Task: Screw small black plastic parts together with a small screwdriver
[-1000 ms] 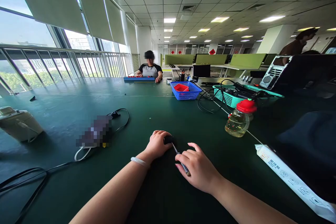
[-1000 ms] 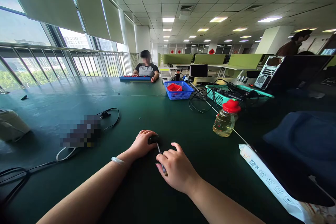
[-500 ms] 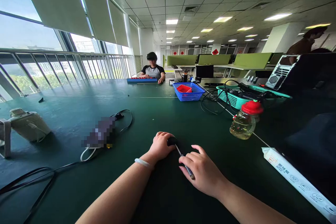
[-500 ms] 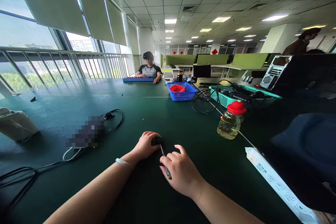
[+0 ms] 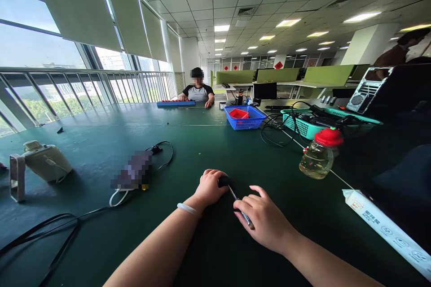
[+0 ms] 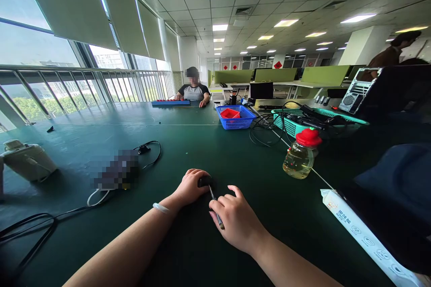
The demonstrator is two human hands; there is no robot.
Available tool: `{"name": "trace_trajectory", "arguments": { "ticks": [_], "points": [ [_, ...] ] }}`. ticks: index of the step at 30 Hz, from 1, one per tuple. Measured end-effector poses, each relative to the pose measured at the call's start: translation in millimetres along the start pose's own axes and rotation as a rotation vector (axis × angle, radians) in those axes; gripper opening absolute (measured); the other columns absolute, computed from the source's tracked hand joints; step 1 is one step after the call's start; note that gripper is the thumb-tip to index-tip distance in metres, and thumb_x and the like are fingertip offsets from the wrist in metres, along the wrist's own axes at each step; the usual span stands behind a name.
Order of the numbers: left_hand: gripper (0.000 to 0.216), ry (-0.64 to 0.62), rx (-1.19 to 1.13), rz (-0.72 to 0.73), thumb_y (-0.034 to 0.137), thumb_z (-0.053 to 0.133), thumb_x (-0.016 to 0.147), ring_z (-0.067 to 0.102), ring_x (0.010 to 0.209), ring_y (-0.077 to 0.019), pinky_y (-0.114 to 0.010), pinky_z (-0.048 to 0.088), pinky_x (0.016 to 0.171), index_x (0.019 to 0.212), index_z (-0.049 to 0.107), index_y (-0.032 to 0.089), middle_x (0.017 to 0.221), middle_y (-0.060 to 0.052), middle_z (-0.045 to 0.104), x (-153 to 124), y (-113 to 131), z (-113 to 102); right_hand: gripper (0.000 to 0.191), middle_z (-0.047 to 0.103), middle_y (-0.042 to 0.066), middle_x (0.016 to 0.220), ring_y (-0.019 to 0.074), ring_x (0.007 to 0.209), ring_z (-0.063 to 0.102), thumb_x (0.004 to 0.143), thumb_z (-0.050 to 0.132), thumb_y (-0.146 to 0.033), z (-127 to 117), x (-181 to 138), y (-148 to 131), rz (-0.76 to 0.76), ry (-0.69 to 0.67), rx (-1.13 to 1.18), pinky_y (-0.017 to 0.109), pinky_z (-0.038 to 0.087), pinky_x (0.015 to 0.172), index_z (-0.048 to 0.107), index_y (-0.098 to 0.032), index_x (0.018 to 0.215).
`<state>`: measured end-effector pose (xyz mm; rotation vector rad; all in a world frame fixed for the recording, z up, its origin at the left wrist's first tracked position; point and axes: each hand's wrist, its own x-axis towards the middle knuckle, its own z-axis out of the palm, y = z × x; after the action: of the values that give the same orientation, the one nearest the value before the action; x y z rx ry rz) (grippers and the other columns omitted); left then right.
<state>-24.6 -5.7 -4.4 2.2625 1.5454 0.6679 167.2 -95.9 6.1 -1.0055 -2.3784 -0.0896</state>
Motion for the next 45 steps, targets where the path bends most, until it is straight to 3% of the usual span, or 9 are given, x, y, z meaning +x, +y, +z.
{"name": "trace_trajectory", "arguments": {
  "ticks": [18, 45],
  "points": [
    [0.037, 0.022, 0.016, 0.014, 0.033, 0.077, 0.074, 0.053, 0.123, -0.0299, -0.046, 0.042, 0.107, 0.109, 0.071, 0.024, 0.119, -0.005, 0.071, 0.7, -1.6, 1.7, 0.015, 0.063, -0.003, 0.071, 0.0136, 0.063, 0.058, 0.093, 0.050, -0.012, -0.9, 1.0, -0.2, -0.029, 0.067, -0.019, 0.045, 0.036, 0.105, 0.061, -0.021, 0.089],
    [0.038, 0.002, 0.015, 0.006, 0.035, 0.075, 0.076, 0.051, 0.125, -0.0299, -0.045, 0.040, 0.109, 0.112, 0.070, 0.024, 0.121, -0.005, 0.070, -0.4, 0.4, 0.2, 0.015, 0.061, -0.003, 0.069, 0.0138, 0.062, 0.056, 0.093, 0.050, -0.012, -2.8, 0.4, -0.3, -0.018, 0.033, -0.048, 0.046, 0.035, 0.106, 0.061, -0.021, 0.088]
  ]
}}
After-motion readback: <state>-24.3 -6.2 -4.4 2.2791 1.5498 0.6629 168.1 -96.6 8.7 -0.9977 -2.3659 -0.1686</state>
